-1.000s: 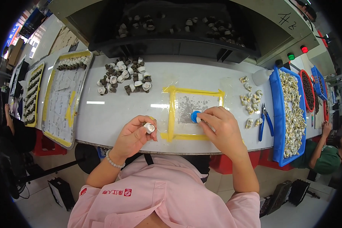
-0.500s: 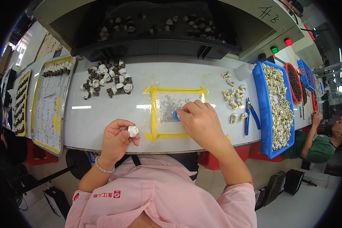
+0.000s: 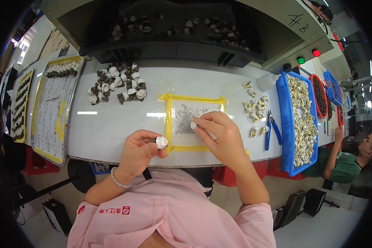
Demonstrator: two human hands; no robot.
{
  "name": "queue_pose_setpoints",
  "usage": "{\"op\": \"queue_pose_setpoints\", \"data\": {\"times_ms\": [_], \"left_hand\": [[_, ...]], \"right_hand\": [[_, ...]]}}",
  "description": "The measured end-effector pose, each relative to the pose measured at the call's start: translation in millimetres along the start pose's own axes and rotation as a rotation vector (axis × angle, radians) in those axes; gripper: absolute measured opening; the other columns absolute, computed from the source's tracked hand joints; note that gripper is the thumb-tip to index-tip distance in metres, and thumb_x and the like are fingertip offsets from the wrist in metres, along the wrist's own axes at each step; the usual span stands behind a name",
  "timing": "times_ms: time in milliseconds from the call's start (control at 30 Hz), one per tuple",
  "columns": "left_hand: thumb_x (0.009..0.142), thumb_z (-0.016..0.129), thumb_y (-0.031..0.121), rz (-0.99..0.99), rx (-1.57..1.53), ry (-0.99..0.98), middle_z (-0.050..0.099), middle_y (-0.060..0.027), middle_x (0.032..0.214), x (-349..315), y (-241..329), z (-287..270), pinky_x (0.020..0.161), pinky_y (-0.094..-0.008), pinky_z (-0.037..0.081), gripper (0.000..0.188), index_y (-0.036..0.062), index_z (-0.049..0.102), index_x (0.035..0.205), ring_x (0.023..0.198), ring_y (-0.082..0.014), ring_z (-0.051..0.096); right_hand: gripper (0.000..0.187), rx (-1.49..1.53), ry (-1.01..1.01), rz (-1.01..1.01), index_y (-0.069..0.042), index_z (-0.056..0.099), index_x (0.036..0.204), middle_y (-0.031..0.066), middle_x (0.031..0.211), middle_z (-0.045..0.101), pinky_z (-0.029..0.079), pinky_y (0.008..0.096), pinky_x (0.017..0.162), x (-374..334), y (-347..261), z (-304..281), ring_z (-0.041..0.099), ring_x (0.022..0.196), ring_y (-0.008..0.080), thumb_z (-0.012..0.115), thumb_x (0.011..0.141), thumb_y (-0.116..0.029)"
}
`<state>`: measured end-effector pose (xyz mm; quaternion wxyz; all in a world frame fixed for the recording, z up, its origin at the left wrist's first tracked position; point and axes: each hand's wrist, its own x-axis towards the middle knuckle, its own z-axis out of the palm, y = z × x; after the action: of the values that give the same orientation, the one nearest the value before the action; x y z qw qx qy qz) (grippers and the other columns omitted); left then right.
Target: The person repeatedly applies adhesive to small components, fits them into felt-lined parts by hand, and places the assembled components onto a tray. The person then grips a piece using pliers.
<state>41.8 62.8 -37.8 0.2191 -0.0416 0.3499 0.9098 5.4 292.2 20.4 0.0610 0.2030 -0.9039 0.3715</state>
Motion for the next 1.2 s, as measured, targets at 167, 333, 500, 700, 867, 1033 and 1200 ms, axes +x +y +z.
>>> {"op": "queue_pose_setpoints", "data": {"times_ms": [167, 333, 500, 700, 867, 1033, 1200], "left_hand": [[0.085, 0.063, 0.0, 0.046, -0.004, -0.008, 0.066, -0.0195, 0.094, 1, -4, 0, 0.067, -0.0363, 0.057, 0.023, -0.0042, 0.059, 0.106, 0.076, -0.0271, 0.067], [0.084, 0.063, 0.0, 0.053, -0.001, -0.014, 0.066, -0.0196, 0.094, 0, -4, 1, 0.066, -0.0369, 0.057, 0.021, -0.004, 0.06, 0.105, 0.076, -0.0275, 0.067], [0.084, 0.063, -0.001, 0.069, 0.029, 0.004, 0.066, -0.0197, 0.096, -1, -7, 0, 0.064, -0.0369, 0.058, 0.02, -0.0038, 0.061, 0.104, 0.076, -0.0278, 0.067], [0.085, 0.061, -0.002, 0.089, 0.097, -0.007, 0.066, -0.0194, 0.095, -2, -8, -1, 0.064, -0.0368, 0.059, 0.016, -0.0017, 0.064, 0.101, 0.075, -0.0274, 0.067], [0.086, 0.061, 0.0, 0.102, 0.066, -0.033, 0.066, -0.0185, 0.096, -1, -9, -3, 0.063, -0.0365, 0.058, 0.016, -0.0017, 0.064, 0.102, 0.074, -0.0264, 0.067], [0.09, 0.059, 0.006, 0.007, 0.0, 0.007, 0.066, -0.0158, 0.094, 1, 0, 4, 0.063, -0.0321, 0.056, 0.014, -0.0011, 0.062, 0.101, 0.075, -0.0232, 0.066], [0.093, 0.056, 0.012, -0.228, -0.277, -0.002, 0.065, -0.0121, 0.091, 3, 16, 4, 0.069, -0.0293, 0.053, 0.014, 0.0005, 0.061, 0.098, 0.075, -0.0193, 0.062]], "right_hand": [[0.024, 0.332, -0.045, 0.069, -0.001, 0.068, 0.1, 0.0099, 0.09, 0.064, 0.048, 0.0278, 0.069, -3, -14, 6, 0.062, 0.08, 0.0202, 0.069, 0.077, -0.001], [0.026, 0.475, -0.106, 0.091, 0.0, 0.069, 0.101, 0.01, 0.089, 0.064, 0.047, 0.0261, 0.071, -2, -29, 13, 0.061, 0.082, 0.0176, 0.071, 0.075, 0.0], [0.028, 0.441, -0.147, 0.051, -0.001, 0.069, 0.102, 0.0092, 0.087, 0.064, 0.046, 0.0252, 0.066, -2, -30, 18, 0.06, 0.079, 0.0167, 0.072, 0.074, 0.001], [0.031, 0.48, -0.175, 0.083, -0.002, 0.07, 0.102, 0.008, 0.085, 0.064, 0.044, 0.0246, 0.061, -3, -31, 22, 0.057, 0.075, 0.0153, 0.073, 0.072, 0.002], [0.03, 0.501, -0.172, 0.11, -0.002, 0.07, 0.102, 0.0076, 0.084, 0.063, 0.043, 0.0243, 0.06, -3, -31, 25, 0.057, 0.073, 0.0149, 0.073, 0.073, 0.002], [0.025, 0.518, -0.176, 0.099, -0.002, 0.069, 0.102, 0.0077, 0.084, 0.064, 0.047, 0.0263, 0.062, 1, -29, 26, 0.06, 0.073, 0.0167, 0.07, 0.077, -0.003], [0.04, 0.423, -0.088, -0.06, -0.002, 0.065, 0.112, 0.0101, 0.091, 0.066, 0.047, 0.0271, 0.064, 4, -36, 29, 0.06, 0.075, 0.0176, 0.075, 0.072, -0.003]]}}
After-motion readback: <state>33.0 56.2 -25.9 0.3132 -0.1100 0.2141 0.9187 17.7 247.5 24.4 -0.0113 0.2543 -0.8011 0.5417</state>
